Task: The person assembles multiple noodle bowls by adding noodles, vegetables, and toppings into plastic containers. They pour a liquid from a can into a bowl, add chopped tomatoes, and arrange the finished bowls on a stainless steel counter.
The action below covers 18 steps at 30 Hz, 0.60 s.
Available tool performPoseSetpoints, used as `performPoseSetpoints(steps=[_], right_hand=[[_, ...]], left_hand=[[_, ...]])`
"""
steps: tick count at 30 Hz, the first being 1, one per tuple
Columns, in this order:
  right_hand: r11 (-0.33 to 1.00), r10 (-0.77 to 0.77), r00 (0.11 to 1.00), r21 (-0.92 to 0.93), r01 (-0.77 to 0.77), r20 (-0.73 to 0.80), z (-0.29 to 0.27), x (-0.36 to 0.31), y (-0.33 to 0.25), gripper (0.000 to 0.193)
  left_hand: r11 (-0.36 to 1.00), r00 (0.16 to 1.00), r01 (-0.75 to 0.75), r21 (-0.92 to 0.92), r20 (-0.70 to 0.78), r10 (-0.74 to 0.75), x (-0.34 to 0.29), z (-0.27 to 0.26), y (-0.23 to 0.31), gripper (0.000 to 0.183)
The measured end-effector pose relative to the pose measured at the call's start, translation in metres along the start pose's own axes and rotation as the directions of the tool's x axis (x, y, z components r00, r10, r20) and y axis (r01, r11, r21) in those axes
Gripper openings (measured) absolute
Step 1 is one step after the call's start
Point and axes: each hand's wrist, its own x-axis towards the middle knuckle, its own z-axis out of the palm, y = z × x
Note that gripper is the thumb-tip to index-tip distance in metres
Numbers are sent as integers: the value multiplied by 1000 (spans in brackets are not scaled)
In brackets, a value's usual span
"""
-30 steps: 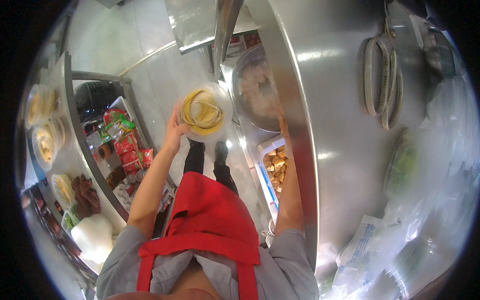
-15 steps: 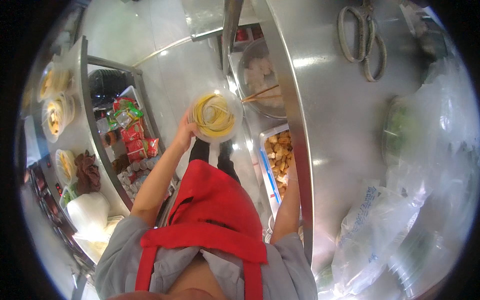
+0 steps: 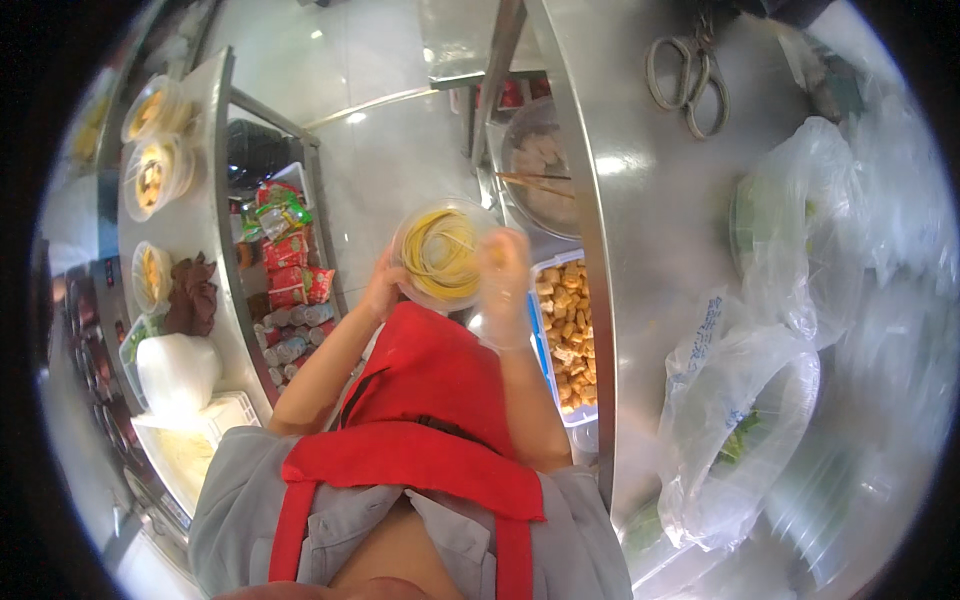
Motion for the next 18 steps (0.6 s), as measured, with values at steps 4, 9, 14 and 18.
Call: performPoseSetpoints(steps=[4, 9, 14, 18], right_hand=[[996, 71, 985, 44, -79, 160, 38, 20, -30, 14], [967, 195, 963, 127, -220, 186, 39, 39, -54, 16], [967, -8, 932, -233, 99, 362, 44, 37, -91, 25], [798, -175, 893, -471, 376, 416, 62, 20, -103, 34]], left_hand=[[986, 989, -150, -74, -26, 148, -16, 1, 18, 87], [955, 952, -292, -58, -113, 284, -34, -4, 48, 86], [936, 928, -350, -26, -146, 343, -51, -7, 55, 84], [892, 886, -450, -49, -155, 438, -53, 0, 52, 84]])
